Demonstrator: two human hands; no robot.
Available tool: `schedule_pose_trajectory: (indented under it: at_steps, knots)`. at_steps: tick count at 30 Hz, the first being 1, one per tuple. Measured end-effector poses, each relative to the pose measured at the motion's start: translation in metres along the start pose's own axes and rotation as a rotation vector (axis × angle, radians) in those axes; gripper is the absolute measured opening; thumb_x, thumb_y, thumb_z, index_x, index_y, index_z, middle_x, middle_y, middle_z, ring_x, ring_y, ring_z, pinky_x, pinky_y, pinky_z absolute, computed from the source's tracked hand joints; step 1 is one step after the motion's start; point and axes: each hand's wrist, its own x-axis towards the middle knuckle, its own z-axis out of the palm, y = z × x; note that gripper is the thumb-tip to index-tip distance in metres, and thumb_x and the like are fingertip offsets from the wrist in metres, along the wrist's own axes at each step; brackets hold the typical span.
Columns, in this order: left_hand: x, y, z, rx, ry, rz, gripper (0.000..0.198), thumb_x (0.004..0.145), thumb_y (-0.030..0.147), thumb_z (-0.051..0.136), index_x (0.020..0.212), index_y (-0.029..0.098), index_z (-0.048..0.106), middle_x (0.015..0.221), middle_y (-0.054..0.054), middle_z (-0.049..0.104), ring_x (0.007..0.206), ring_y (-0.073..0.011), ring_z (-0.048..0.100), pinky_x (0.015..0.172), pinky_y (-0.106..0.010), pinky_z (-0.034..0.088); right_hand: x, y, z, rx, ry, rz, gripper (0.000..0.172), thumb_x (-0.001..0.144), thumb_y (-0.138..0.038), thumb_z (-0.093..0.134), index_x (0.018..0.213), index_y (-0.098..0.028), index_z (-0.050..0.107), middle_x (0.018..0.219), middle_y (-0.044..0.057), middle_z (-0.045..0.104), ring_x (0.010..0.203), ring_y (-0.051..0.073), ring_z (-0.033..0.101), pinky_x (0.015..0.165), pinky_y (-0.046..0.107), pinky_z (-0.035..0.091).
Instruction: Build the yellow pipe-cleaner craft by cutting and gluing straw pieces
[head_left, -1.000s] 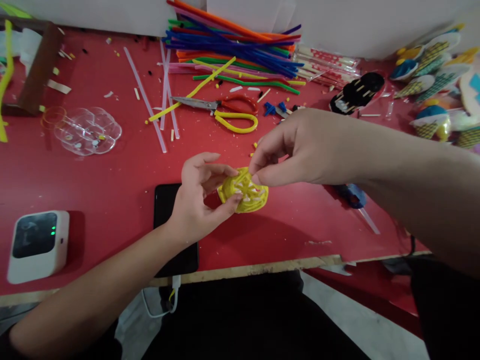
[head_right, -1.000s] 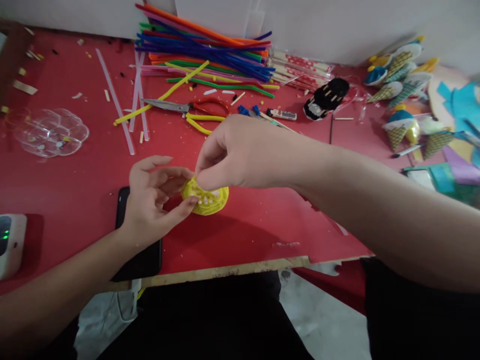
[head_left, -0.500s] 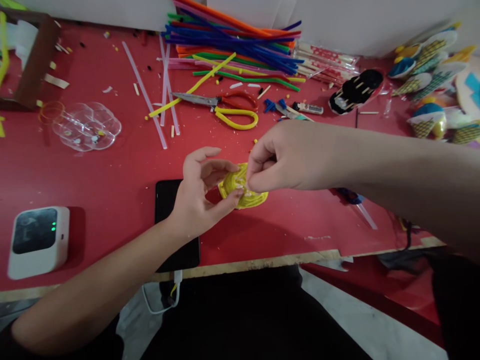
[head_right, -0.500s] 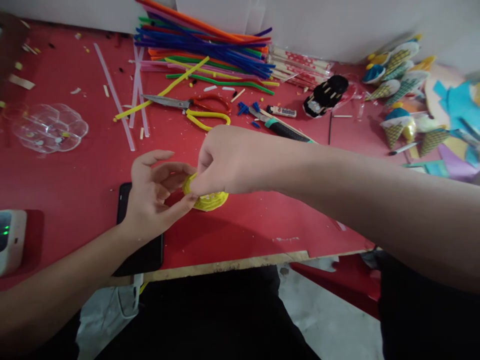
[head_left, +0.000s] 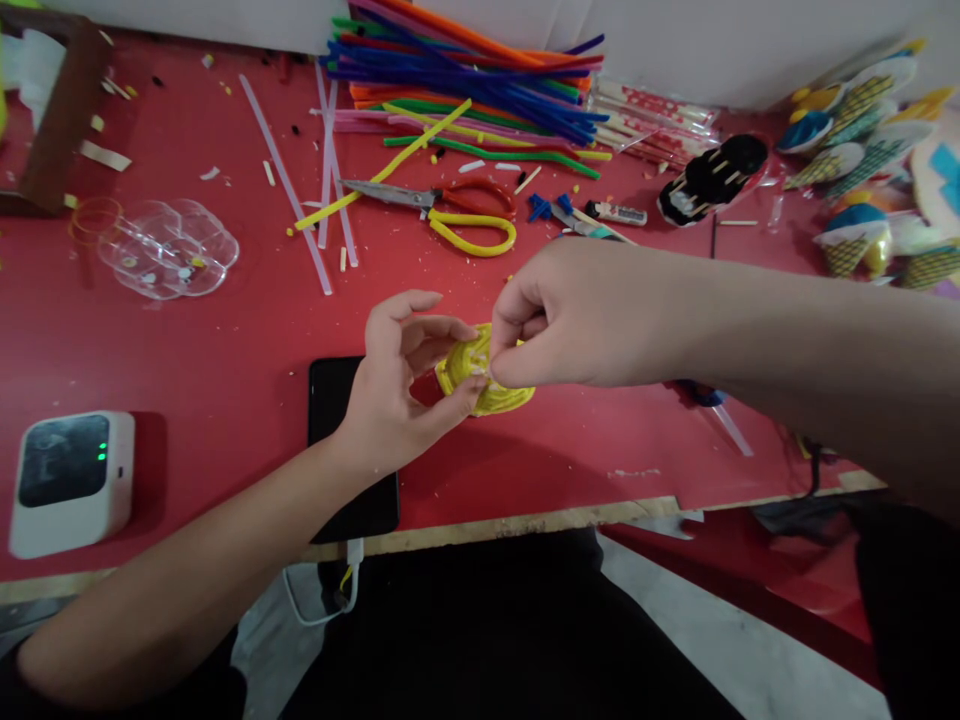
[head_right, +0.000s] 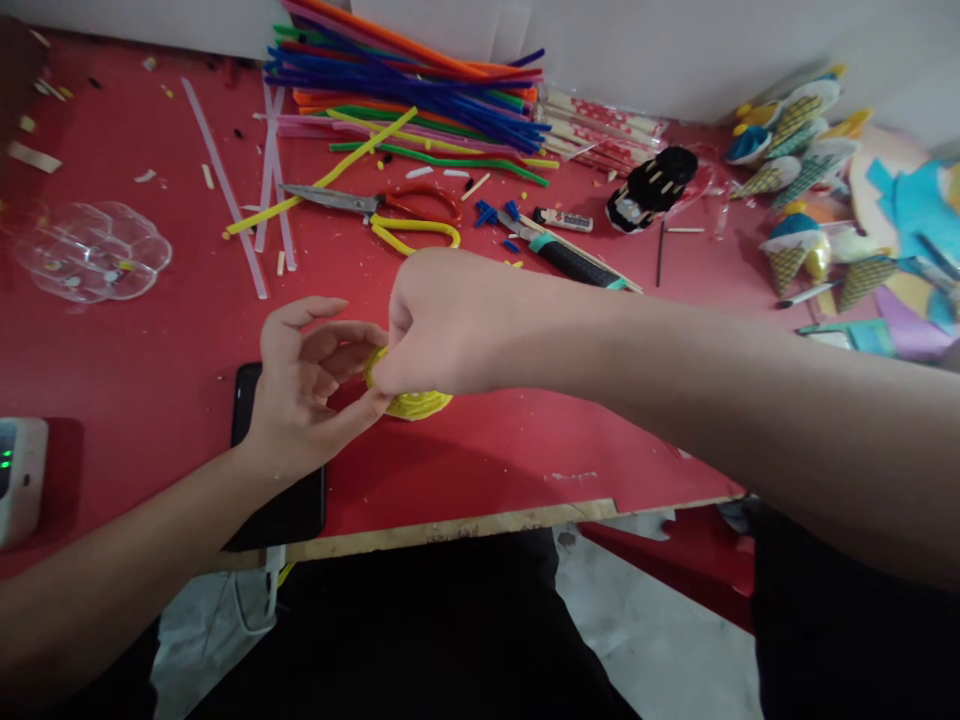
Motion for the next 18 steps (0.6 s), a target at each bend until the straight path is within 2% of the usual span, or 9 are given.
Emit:
schedule_pose_trajectory:
  at_steps: [6, 11, 18]
  knots:
    - [0.0000, -0.0020, -0.0003, -0.031, -0.004, 0.023, 0.062, 0.089, 0.013, 0.075, 0.136, 0.030, 0.039, 0.120, -0.005, 0.068, 0.119, -0.0190, 0.072, 0.107, -0.046, 0.063, 0.0019, 0.0012, 0.0013, 0.000, -0.014, -0.058, 0.011, 0.077, -0.032, 0.077, 0.076, -0.024, 0.071, 0.051, -0.005, 0.037, 0.053, 0.011, 0.043, 0.054, 0.029, 0.028]
    - [-0.0007, -0.0008, 0.0006, -0.015, -0.001, 0.023, 0.062, 0.089, 0.013, 0.076, 0.137, 0.028, 0.038, 0.121, -0.006, 0.068, 0.119, -0.0194, 0.072, 0.107, -0.044, 0.064, -0.0014, 0.0006, -0.0033, 0.040, -0.039, -0.022, 0.012, 0.077, -0.033, 0.076, 0.077, -0.023, 0.071, 0.053, -0.005, 0.040, 0.053, 0.011, 0.043, 0.054, 0.030, 0.029]
    - [-0.0005, -0.0030, 0.0007, -0.055, -0.003, 0.020, 0.063, 0.089, 0.015, 0.078, 0.136, 0.029, 0.039, 0.120, -0.005, 0.067, 0.120, -0.0191, 0.072, 0.108, -0.044, 0.063, -0.0036, 0.0060, -0.0076, 0.060, -0.040, -0.006, 0.016, 0.078, -0.038, 0.076, 0.079, -0.023, 0.072, 0.051, -0.006, 0.035, 0.050, 0.010, 0.042, 0.053, 0.030, 0.028]
